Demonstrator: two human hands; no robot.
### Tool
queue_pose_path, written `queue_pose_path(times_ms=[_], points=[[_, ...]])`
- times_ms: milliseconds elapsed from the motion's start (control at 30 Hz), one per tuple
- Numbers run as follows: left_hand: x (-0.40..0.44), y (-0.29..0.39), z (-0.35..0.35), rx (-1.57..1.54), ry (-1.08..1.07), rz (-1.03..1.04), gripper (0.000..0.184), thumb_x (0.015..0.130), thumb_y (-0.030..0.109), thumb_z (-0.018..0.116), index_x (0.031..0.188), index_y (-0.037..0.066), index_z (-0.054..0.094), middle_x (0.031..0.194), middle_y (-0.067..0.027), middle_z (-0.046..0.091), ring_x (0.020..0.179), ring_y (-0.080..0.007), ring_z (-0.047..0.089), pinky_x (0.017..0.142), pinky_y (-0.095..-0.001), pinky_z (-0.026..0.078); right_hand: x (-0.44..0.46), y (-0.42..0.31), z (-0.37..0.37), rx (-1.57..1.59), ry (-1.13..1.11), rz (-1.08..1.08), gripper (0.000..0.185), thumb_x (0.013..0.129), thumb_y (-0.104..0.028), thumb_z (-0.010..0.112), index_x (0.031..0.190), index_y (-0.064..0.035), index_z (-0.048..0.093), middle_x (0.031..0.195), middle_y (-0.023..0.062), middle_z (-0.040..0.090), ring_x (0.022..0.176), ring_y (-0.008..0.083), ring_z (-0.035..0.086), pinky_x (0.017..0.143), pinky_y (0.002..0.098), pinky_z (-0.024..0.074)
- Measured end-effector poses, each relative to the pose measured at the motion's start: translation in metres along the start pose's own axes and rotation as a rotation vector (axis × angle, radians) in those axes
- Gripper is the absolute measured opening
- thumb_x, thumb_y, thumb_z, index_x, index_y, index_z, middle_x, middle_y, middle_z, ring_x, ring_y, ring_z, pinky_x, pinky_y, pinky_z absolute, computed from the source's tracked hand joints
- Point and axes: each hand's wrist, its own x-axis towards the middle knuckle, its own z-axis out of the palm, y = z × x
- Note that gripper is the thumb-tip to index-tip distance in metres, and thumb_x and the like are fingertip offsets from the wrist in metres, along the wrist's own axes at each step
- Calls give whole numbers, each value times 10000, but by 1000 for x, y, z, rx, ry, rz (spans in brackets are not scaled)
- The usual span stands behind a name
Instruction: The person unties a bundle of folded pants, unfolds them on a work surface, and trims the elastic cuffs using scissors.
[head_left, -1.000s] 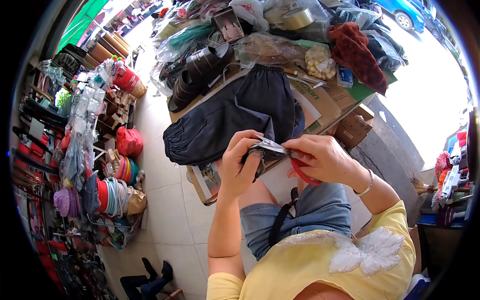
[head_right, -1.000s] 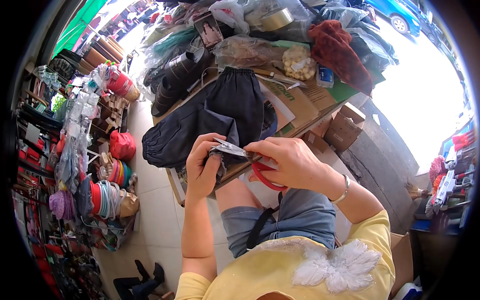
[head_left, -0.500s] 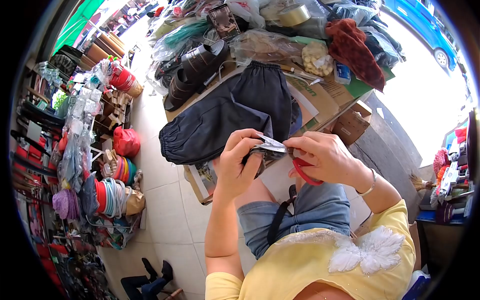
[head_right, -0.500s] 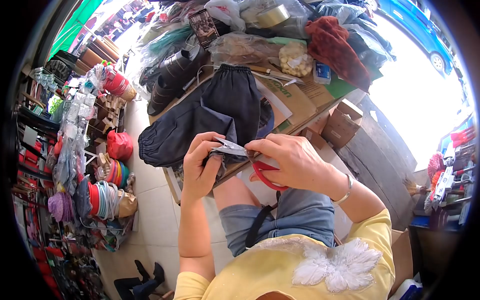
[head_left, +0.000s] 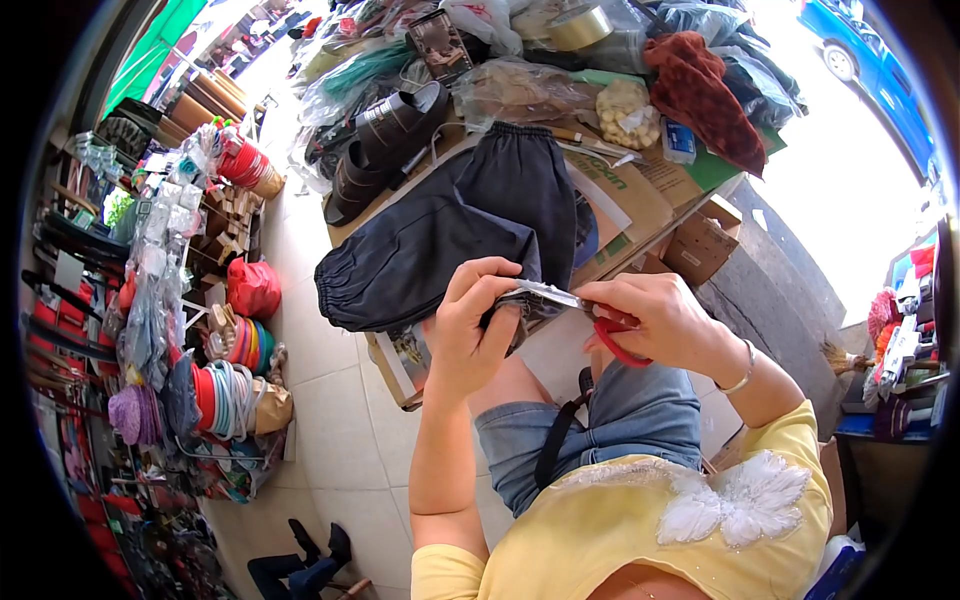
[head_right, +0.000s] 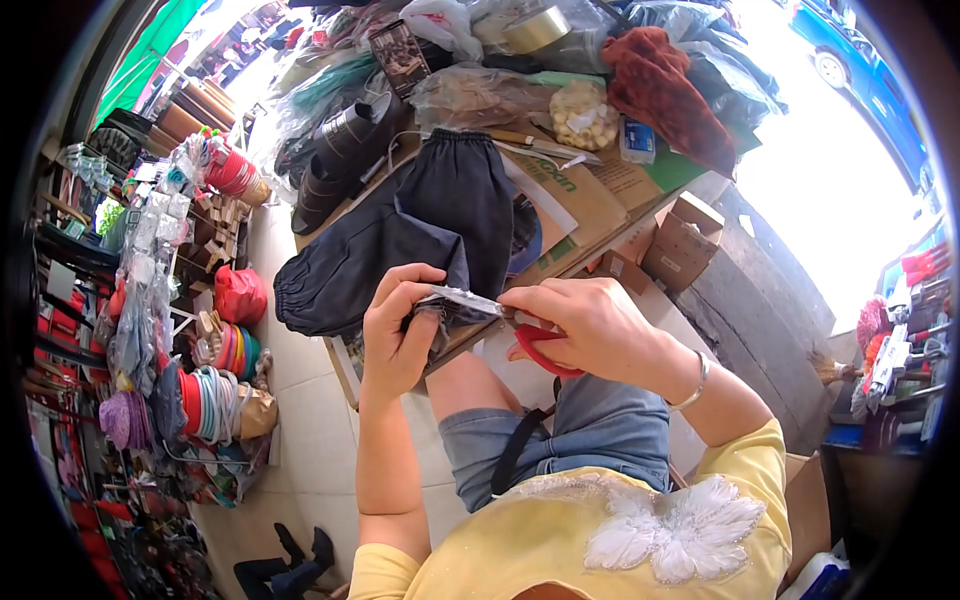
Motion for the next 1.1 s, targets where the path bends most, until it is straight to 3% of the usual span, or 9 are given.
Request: queue_pose_path(times_ms=[233, 533, 733, 1000, 1100], points=[[0, -1, 2, 24, 0, 26, 113, 800, 0, 551, 886, -37, 615, 1036, -147, 616, 870, -198, 588, 774, -284, 454, -6, -3, -8, -26, 58, 23, 457, 731, -222, 772, 1139, -109, 599, 849, 68, 636, 750, 256, 641, 645, 351, 510], [-7, -6, 4, 63, -23, 77, 172, 765, -25, 556, 922, -28, 626, 1086, -167, 598, 859, -200, 586, 751, -284, 462, -5, -4, -4, -14, -23, 33, 468, 719, -249, 782, 1133, -119, 608, 828, 63, 642, 720, 260, 641, 618, 347, 508], [-8, -5, 5, 94, 7, 101, 183, 763, -17, 566, 929, -16, 644, 1102, -161, 589, 906, -209, 570, 768, -289, 451, -12, 3, -1, 149, 119, -6, 460, 703, -244, 798, 1097, -91, 616, 786, 63, 646, 682, 263, 636, 600, 351, 503], [-11, -5, 7, 105, 21, 105, 193, 753, -26, 575, 922, 4, 664, 1117, -155, 583, 941, -218, 565, 810, -291, 449, -14, 5, -5, 19, 23, 20, 465, 727, -226, 783, 1130, -101, 589, 890, 95, 619, 810, 290, 621, 699, 383, 497], [-11, -3, 9, 77, 50, 77, 273, 670, -51, 601, 903, 48, 704, 1084, -132, 598, 987, -253, 565, 828, -320, 459, -10, 3, -4, 42, -1, 15, 466, 728, -259, 789, 1127, -112, 596, 871, 90, 626, 787, 282, 626, 675, 378, 496]])
